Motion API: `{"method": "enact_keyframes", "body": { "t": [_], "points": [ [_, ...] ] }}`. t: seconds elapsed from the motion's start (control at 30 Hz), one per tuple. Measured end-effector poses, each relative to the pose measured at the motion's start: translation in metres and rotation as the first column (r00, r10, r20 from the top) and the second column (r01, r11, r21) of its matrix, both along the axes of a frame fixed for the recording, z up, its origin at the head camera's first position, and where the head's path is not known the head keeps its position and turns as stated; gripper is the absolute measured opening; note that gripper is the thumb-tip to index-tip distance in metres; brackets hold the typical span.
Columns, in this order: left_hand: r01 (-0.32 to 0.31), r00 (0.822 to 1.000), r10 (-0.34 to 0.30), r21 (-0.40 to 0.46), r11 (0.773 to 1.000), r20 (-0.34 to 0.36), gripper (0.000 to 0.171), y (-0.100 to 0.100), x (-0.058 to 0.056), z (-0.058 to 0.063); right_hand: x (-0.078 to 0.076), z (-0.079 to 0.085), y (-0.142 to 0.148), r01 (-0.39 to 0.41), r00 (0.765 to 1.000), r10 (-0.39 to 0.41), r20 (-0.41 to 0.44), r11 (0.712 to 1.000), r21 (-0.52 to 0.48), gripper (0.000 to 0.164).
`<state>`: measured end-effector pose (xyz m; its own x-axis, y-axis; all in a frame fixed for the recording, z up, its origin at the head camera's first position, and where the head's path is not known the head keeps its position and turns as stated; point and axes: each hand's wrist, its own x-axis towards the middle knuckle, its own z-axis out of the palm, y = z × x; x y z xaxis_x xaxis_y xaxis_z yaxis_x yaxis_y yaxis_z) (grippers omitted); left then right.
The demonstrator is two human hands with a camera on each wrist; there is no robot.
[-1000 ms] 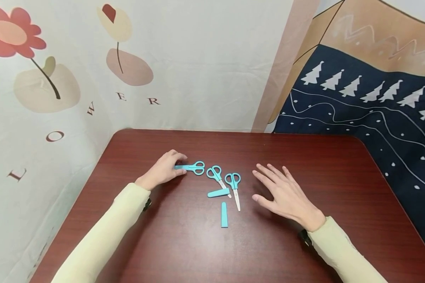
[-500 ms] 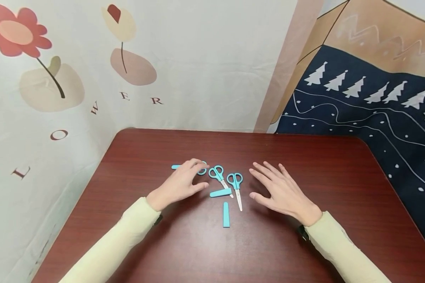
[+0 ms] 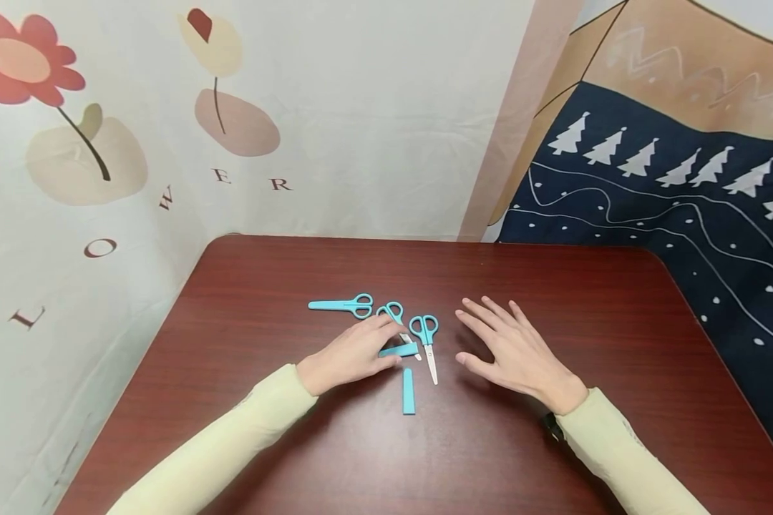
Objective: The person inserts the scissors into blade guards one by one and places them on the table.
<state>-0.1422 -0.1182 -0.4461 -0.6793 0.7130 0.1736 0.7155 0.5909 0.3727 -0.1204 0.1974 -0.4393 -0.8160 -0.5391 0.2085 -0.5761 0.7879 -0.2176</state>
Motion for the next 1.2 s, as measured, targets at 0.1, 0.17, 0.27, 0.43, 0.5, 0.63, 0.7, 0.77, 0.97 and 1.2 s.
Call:
{"method": "enact_keyframes", "body": {
  "t": [0.1,0.17,0.27,0.43,0.5,0.63,0.7,0.77,0.97,1.2],
  "points": [
    [0.001,1.000,-0.001,-0.019,1.000,-0.003,0.035,0.003,-0.002,-0.002,0.000,0.000,0.001,0.002,1.000,-0.002,-0.001,1.000,0.003,0.073],
    [0.004,1.000,-0.004,-0.039,0.999,-0.005,0.031,0.005,-0.003,-0.004,0.001,0.000,0.002,0.003,1.000,-0.003,-0.002,1.000,0.004,0.073],
    [0.012,1.000,-0.013,-0.080,0.997,-0.009,0.025,0.008,-0.005,-0.005,0.001,0.000,0.001,0.000,1.000,0.000,0.004,1.000,0.000,0.073],
    [0.027,1.000,-0.026,-0.118,0.993,0.005,0.019,0.007,-0.004,-0.006,-0.001,-0.001,0.000,-0.012,1.000,0.012,0.018,1.000,-0.004,0.074],
    [0.032,0.999,-0.031,-0.112,0.993,0.007,0.018,0.006,-0.003,-0.005,-0.002,-0.001,-0.002,-0.019,0.999,0.019,0.026,1.000,-0.001,0.073],
    [0.029,1.000,-0.029,-0.082,0.996,0.006,0.019,0.001,-0.001,-0.005,-0.006,-0.002,-0.005,-0.051,0.998,0.051,0.045,0.999,0.006,0.072],
    [0.023,1.000,-0.023,-0.058,0.998,0.009,0.020,-0.001,0.000,-0.005,-0.009,-0.003,-0.007,-0.077,0.996,0.076,0.055,0.997,0.010,0.071],
    [0.015,1.000,-0.014,-0.038,0.999,0.017,0.021,-0.004,0.000,-0.005,-0.012,-0.004,-0.010,-0.111,0.992,0.110,0.068,0.994,0.014,0.070],
    [-0.011,1.000,0.012,-0.059,0.998,0.019,0.018,-0.008,0.005,-0.005,-0.021,-0.009,-0.020,-0.213,0.970,0.210,0.121,0.977,0.020,0.069],
    [-0.021,1.000,0.019,-0.094,0.995,-0.025,0.019,-0.012,0.008,-0.005,-0.030,-0.012,-0.034,-0.262,0.952,0.242,0.188,0.961,0.090,0.066]
  ]
}}
